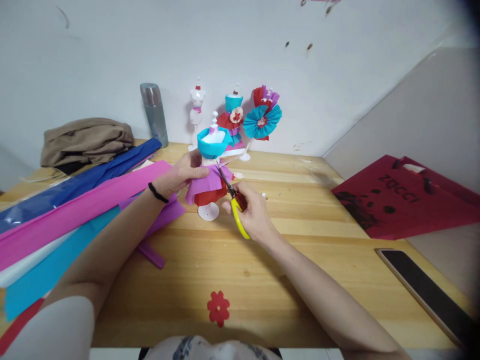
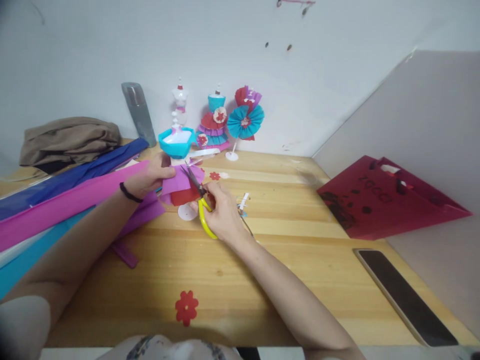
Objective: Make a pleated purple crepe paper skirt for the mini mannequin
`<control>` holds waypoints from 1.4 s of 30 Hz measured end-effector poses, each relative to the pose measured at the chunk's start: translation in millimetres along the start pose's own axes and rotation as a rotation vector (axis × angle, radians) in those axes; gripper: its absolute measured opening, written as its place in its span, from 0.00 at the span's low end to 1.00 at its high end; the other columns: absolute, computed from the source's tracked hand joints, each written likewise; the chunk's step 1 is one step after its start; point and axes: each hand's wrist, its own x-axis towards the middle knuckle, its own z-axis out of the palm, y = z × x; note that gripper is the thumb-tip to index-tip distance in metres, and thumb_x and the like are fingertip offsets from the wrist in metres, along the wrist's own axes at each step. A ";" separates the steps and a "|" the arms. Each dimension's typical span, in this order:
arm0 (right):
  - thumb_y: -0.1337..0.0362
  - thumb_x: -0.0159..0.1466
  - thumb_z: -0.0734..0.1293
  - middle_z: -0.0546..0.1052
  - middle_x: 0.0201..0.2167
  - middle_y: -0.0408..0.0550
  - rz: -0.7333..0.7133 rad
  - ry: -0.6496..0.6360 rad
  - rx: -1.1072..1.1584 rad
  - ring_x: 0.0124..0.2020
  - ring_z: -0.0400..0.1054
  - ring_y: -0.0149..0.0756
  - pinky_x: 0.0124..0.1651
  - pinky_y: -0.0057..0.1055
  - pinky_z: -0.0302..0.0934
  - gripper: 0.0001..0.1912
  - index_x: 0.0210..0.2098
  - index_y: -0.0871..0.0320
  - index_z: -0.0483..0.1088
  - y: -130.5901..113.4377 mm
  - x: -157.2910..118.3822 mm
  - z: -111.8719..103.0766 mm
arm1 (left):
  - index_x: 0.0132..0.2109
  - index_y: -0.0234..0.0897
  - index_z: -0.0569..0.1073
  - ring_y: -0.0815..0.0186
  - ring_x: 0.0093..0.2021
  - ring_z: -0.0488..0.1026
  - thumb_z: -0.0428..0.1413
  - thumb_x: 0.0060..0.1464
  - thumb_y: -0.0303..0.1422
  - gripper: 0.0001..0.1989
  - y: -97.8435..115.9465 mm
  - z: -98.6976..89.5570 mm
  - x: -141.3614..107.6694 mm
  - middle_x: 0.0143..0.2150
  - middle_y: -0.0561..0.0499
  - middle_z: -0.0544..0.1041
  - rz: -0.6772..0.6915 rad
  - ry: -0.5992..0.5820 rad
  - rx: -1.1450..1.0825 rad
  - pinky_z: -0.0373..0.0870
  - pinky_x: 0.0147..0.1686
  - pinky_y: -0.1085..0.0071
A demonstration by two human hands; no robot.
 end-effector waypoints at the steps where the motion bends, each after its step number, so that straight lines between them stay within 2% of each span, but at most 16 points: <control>1: 0.50 0.62 0.69 0.63 0.26 0.42 0.009 -0.003 0.009 0.30 0.60 0.37 0.33 0.34 0.50 0.16 0.32 0.53 0.62 -0.5 -0.2 0.1 | 0.50 0.35 0.79 0.49 0.54 0.78 0.73 0.42 0.43 0.29 0.1 0.1 0.0 0.48 0.42 0.82 -0.001 -0.004 0.003 0.75 0.53 0.59; 12: 0.47 0.63 0.69 0.54 0.22 0.37 0.067 -0.068 0.149 0.26 0.48 0.30 0.30 0.30 0.45 0.22 0.27 0.54 0.58 4.0 -3.7 4.1 | 0.50 0.35 0.78 0.48 0.54 0.78 0.74 0.40 0.43 0.31 1.4 0.9 -1.2 0.49 0.41 0.82 -0.056 0.015 -0.014 0.76 0.51 0.59; 18: 0.43 0.62 0.69 0.56 0.22 0.38 0.097 -0.122 0.241 0.26 0.51 0.30 0.30 0.31 0.48 0.23 0.27 0.54 0.60 7.6 -2.9 5.1 | 0.51 0.35 0.78 0.49 0.53 0.78 0.73 0.40 0.45 0.32 0.2 -1.7 -0.5 0.50 0.41 0.82 -0.055 0.027 0.027 0.76 0.51 0.59; 28: 0.40 0.62 0.67 0.60 0.23 0.38 0.179 -0.198 0.505 0.24 0.54 0.30 0.25 0.29 0.49 0.23 0.31 0.54 0.63 -10.3 -4.4 -0.2 | 0.52 0.36 0.78 0.48 0.55 0.78 0.73 0.42 0.43 0.31 2.6 0.7 -1.0 0.52 0.40 0.82 -0.051 0.015 0.013 0.75 0.54 0.57; 33: 0.44 0.63 0.68 0.59 0.23 0.38 0.154 -0.172 0.438 0.24 0.53 0.30 0.25 0.28 0.49 0.21 0.30 0.54 0.63 -4.2 -3.6 1.9 | 0.52 0.35 0.77 0.48 0.54 0.78 0.73 0.42 0.43 0.31 2.8 0.2 -0.9 0.53 0.40 0.81 -0.049 0.014 0.021 0.75 0.51 0.59; 36: 0.44 0.62 0.69 0.57 0.22 0.38 0.130 -0.137 0.374 0.23 0.51 0.29 0.24 0.29 0.47 0.22 0.27 0.54 0.61 1.7 -4.3 4.6 | 0.52 0.35 0.77 0.47 0.56 0.77 0.73 0.41 0.43 0.32 4.6 2.3 -0.5 0.51 0.42 0.82 -0.058 0.001 0.010 0.75 0.54 0.58; 42: 0.44 0.64 0.68 0.57 0.22 0.38 0.135 -0.152 0.360 0.23 0.51 0.29 0.25 0.29 0.46 0.22 0.28 0.54 0.60 -0.2 -7.5 4.4 | 0.50 0.34 0.78 0.46 0.56 0.77 0.73 0.41 0.44 0.31 6.2 4.9 0.1 0.49 0.40 0.82 -0.049 -0.002 0.006 0.75 0.55 0.56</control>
